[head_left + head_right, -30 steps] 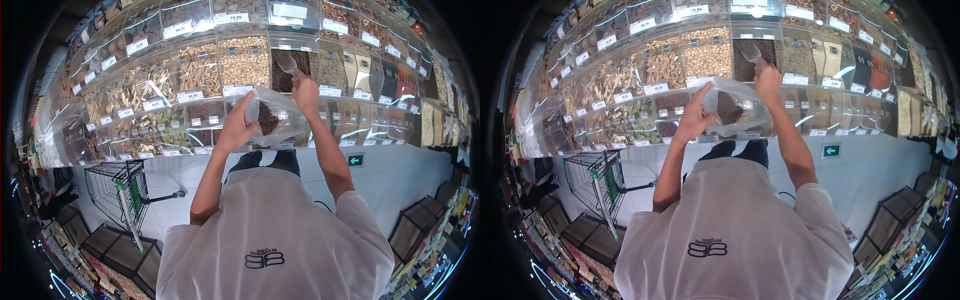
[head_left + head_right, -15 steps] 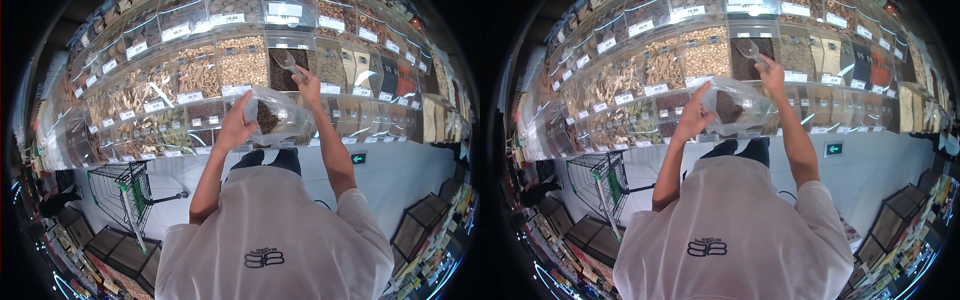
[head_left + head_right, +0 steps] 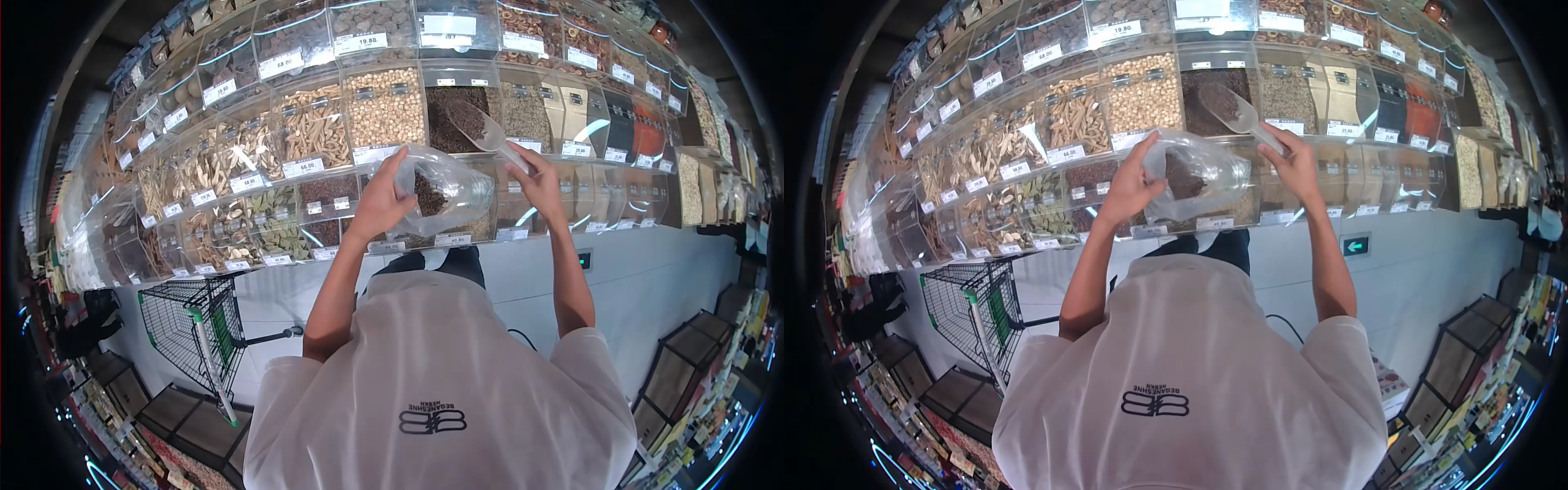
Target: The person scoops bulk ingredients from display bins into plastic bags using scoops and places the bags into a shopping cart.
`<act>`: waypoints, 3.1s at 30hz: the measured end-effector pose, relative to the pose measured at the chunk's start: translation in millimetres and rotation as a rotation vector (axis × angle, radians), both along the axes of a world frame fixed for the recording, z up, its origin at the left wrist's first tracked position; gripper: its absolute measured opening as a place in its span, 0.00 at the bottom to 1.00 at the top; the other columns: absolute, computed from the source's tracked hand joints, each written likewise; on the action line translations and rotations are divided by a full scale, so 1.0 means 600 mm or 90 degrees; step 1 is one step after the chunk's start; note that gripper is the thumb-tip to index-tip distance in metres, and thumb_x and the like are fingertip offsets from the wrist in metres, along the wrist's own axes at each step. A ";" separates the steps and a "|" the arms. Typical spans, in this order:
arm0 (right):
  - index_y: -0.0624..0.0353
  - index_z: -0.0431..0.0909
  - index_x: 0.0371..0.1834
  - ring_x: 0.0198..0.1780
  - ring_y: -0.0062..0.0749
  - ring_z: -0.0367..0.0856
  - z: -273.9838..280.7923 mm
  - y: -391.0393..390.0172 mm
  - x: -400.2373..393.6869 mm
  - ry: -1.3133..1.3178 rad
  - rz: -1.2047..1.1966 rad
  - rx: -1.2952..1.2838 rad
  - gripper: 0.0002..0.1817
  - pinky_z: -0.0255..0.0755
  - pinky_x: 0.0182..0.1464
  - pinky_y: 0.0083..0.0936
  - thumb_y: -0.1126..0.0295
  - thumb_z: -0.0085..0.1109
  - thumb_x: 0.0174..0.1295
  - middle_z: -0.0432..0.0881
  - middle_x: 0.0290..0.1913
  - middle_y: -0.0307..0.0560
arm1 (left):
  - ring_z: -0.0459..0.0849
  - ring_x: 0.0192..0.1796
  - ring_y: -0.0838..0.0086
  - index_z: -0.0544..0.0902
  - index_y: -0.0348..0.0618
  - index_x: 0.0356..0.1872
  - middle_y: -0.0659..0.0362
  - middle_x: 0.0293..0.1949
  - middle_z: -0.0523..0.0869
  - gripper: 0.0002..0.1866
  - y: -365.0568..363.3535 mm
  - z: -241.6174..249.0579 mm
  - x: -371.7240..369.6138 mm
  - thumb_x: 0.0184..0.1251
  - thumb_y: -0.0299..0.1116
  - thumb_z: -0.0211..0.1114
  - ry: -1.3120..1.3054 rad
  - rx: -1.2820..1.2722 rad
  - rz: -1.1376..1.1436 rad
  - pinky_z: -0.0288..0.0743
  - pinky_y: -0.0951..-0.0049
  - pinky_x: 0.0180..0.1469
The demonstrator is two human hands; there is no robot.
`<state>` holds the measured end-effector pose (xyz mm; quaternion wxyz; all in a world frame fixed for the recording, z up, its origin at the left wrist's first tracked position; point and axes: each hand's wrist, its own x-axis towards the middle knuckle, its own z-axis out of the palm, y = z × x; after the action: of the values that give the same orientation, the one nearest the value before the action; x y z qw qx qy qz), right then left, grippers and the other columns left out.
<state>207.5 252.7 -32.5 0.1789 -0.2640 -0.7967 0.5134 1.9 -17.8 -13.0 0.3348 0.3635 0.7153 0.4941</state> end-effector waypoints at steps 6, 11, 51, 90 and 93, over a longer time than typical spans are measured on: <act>0.52 0.83 0.62 0.36 0.36 0.81 0.169 -0.027 0.041 -0.184 0.205 0.218 0.26 0.74 0.38 0.31 0.79 0.70 0.57 0.84 0.37 0.46 | 0.79 0.33 0.73 0.61 0.43 0.78 0.49 0.69 0.73 0.48 -0.001 -0.016 -0.005 0.52 0.22 0.70 -0.037 0.005 -0.003 0.78 0.71 0.42; 0.43 0.84 0.60 0.36 0.42 0.84 0.160 -0.124 -0.005 -0.238 0.330 0.673 0.26 0.79 0.37 0.37 0.77 0.64 0.56 0.80 0.36 0.44 | 0.78 0.33 0.75 0.61 0.45 0.79 0.50 0.69 0.74 0.48 0.002 -0.014 -0.006 0.52 0.22 0.70 -0.052 0.026 0.001 0.78 0.73 0.42; 0.52 0.87 0.55 0.48 0.53 0.88 -0.120 0.015 -0.198 -0.319 -0.083 0.148 0.23 0.79 0.51 0.40 0.61 0.73 0.55 0.88 0.44 0.62 | 0.77 0.33 0.74 0.61 0.43 0.78 0.50 0.66 0.76 0.47 -0.026 -0.018 -0.001 0.53 0.19 0.69 -0.095 0.030 0.048 0.77 0.72 0.41; 0.52 0.83 0.60 0.38 0.45 0.85 0.140 -0.128 -0.041 -0.277 0.389 0.560 0.28 0.80 0.40 0.35 0.78 0.65 0.51 0.83 0.41 0.49 | 0.84 0.46 0.68 0.68 0.47 0.75 0.49 0.71 0.72 0.40 0.021 -0.012 -0.027 0.56 0.21 0.67 0.010 -0.011 -0.003 0.81 0.70 0.47; 0.47 0.81 0.63 0.38 0.40 0.86 0.136 -0.162 -0.049 -0.247 0.406 0.758 0.30 0.80 0.40 0.35 0.75 0.63 0.52 0.81 0.44 0.47 | 0.81 0.36 0.72 0.68 0.48 0.75 0.50 0.71 0.73 0.41 0.011 -0.021 -0.031 0.55 0.21 0.68 0.004 0.011 0.009 0.79 0.71 0.43</act>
<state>178.2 155.4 49.2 -0.0114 0.0384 -0.9984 -0.0392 -16.8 -11.5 -25.6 0.3263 0.3629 0.7146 0.5013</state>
